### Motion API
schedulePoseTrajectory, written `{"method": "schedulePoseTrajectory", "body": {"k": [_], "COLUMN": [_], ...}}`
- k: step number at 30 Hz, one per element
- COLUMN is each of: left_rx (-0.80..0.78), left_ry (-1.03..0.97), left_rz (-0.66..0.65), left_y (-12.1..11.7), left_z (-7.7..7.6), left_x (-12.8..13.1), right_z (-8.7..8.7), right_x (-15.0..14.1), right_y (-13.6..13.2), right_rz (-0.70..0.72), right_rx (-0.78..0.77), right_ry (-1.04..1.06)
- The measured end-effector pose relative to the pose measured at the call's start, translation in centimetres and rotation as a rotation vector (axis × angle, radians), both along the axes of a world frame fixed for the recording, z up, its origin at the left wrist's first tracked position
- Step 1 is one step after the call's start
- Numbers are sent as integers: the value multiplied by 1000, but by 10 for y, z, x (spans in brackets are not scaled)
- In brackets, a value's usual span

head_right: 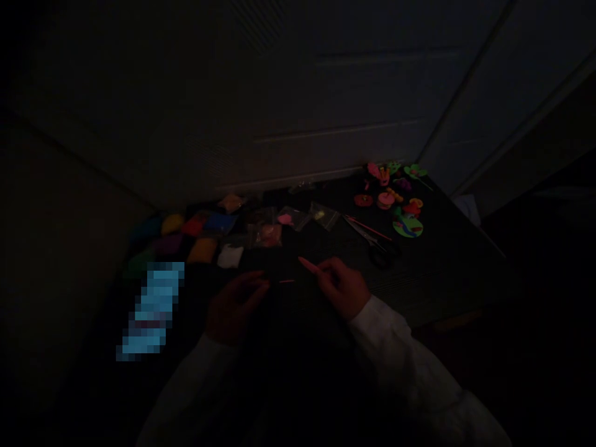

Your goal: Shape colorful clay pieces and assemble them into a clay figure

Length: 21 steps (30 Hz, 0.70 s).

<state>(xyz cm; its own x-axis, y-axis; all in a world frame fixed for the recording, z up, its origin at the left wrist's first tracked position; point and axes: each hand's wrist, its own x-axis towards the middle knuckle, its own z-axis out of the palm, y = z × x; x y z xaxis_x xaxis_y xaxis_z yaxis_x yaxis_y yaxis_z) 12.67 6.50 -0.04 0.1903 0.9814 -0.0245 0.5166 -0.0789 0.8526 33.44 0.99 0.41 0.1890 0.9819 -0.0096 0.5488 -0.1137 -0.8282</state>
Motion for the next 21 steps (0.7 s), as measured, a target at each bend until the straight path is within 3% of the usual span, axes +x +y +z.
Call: {"method": "schedulePoseTrajectory", "body": {"k": [16,21], "left_rx": [34,71], "left_ry": [45,77], "left_rz": [-60,11], "left_y": [0,-1], "left_z": [-2,-1], "left_x": [2,2], "right_z": [0,-1], "right_x": [0,1], "right_y": [0,-1], "right_rz": [12,24], "right_rx": [-2,9], "right_ry": [18,17]}}
